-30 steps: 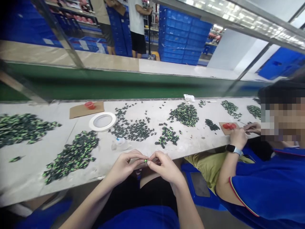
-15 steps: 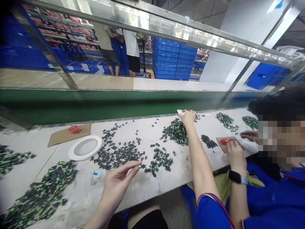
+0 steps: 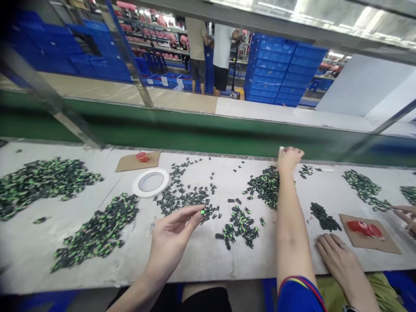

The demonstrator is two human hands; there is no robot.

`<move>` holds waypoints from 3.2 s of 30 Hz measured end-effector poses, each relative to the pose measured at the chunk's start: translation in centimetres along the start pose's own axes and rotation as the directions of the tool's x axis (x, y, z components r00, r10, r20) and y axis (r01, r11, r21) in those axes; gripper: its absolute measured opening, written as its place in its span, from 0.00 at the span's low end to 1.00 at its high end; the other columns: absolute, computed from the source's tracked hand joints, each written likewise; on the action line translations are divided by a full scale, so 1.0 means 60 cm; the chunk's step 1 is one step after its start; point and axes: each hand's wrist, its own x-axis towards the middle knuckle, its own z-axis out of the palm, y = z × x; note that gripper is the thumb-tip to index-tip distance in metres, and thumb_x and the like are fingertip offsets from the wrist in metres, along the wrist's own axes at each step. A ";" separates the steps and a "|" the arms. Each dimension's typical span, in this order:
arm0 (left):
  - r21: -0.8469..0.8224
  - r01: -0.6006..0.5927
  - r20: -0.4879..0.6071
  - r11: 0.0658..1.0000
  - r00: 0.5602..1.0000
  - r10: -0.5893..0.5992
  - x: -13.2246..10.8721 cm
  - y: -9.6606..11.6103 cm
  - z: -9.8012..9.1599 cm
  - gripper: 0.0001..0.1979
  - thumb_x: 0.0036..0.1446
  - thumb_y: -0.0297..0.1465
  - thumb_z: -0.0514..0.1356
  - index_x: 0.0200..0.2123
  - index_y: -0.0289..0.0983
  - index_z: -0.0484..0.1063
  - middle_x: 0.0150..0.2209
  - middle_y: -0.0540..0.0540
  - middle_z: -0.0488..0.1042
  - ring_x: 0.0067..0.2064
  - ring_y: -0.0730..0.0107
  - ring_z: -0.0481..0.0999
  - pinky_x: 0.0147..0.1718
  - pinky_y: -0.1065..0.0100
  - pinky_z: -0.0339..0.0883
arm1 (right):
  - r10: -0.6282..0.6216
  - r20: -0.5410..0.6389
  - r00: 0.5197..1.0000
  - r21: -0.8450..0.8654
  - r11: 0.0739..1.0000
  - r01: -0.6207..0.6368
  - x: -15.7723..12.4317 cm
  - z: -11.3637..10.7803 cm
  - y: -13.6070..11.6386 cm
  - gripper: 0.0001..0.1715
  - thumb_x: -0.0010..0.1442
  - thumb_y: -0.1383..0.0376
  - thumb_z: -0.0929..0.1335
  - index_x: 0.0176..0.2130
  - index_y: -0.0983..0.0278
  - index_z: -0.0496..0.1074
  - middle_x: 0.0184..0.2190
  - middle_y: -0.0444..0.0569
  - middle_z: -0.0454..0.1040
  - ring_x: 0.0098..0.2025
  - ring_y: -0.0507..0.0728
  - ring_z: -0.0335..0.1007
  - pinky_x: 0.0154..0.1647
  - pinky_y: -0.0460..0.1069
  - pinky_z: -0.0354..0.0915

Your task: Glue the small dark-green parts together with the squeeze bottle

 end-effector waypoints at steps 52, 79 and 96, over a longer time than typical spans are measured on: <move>0.161 -0.357 0.005 0.920 0.933 0.361 -0.081 0.036 -0.052 0.11 0.57 0.19 0.57 0.39 0.36 0.76 0.35 0.45 0.76 0.41 0.71 0.73 0.40 0.70 0.70 | -0.264 0.020 0.964 0.625 0.756 0.194 -0.531 -0.226 -0.203 0.05 0.55 0.73 0.69 0.33 0.63 0.71 0.28 0.43 0.70 0.31 0.50 0.65 0.32 0.46 0.63; -0.001 -0.118 0.009 0.993 0.993 0.118 -0.083 0.044 -0.045 0.06 0.54 0.26 0.62 0.34 0.35 0.80 0.32 0.42 0.76 0.37 0.68 0.75 0.37 0.69 0.73 | -0.327 -0.036 0.944 0.542 0.787 0.294 -0.532 -0.240 -0.196 0.07 0.55 0.74 0.69 0.34 0.63 0.71 0.29 0.45 0.72 0.32 0.52 0.68 0.34 0.47 0.65; -0.250 0.322 0.174 0.913 0.943 -0.285 -0.062 0.037 -0.053 0.10 0.48 0.33 0.66 0.35 0.34 0.80 0.35 0.41 0.79 0.38 0.65 0.79 0.43 0.67 0.73 | -0.363 0.217 0.906 0.438 0.866 0.241 -0.508 -0.289 -0.147 0.06 0.57 0.66 0.69 0.28 0.64 0.72 0.25 0.45 0.73 0.27 0.50 0.69 0.29 0.44 0.65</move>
